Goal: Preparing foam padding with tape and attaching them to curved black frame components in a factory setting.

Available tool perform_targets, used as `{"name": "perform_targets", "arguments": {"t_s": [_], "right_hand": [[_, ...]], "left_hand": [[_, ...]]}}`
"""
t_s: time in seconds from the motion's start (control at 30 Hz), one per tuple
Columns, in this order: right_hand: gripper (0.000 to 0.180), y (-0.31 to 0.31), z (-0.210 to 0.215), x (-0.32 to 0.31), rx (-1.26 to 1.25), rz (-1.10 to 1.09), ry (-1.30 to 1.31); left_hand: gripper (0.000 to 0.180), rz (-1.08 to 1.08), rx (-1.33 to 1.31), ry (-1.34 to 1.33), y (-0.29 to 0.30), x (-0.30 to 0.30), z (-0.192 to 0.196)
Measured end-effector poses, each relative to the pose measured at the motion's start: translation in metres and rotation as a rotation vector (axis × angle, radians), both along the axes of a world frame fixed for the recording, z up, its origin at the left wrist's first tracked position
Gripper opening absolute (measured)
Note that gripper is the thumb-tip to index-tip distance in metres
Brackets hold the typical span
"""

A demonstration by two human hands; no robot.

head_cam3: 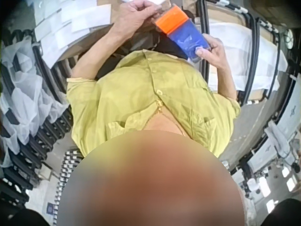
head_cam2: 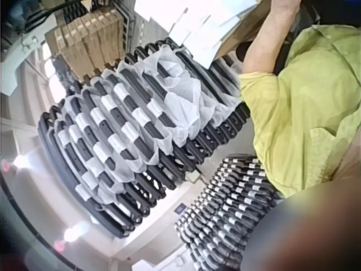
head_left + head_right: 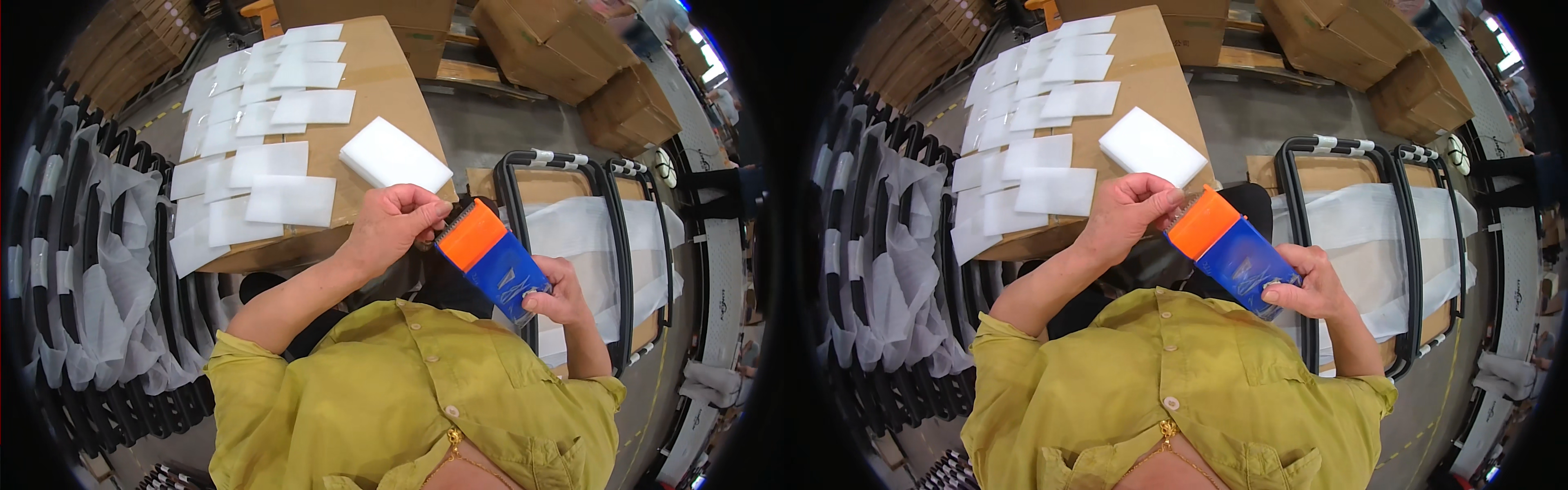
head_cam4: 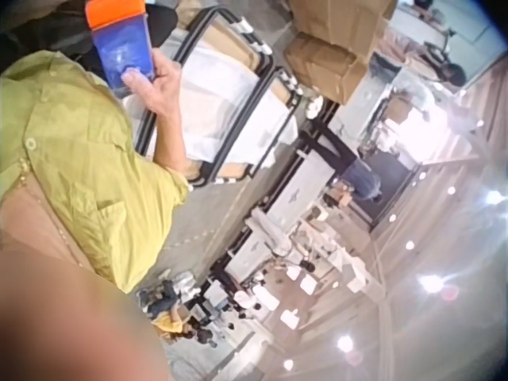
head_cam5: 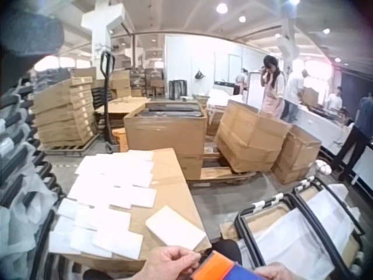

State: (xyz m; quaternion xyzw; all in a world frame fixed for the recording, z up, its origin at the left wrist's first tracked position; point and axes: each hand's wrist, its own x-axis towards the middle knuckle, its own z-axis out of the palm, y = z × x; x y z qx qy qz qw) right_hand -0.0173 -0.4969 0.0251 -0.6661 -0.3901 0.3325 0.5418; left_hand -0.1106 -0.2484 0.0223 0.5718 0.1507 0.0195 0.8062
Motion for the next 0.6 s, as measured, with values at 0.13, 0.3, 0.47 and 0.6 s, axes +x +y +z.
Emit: {"name": "perform_targets", "arguments": {"t_s": [0.13, 0.3, 0.47, 0.6], "right_hand": [[0.033, -0.015, 0.007, 0.015, -0.137, -0.027, 0.092], [0.037, 0.007, 0.017, 0.021, -0.21, -0.097, 0.094], [0.038, 0.042, 0.011, 0.031, -0.216, -0.105, 0.196], [0.041, 0.052, 0.002, 0.034, -0.284, -0.093, 0.217]], "left_hand": [[0.012, 0.247, 0.247, -0.014, 0.032, 0.016, -0.001], [0.016, 0.43, 0.789, -0.196, 0.059, 0.036, -0.031], [0.011, 0.533, 1.285, -0.252, 0.077, 0.051, -0.055], [0.015, 0.771, 1.861, -0.187, 0.079, 0.057, -0.051]]}}
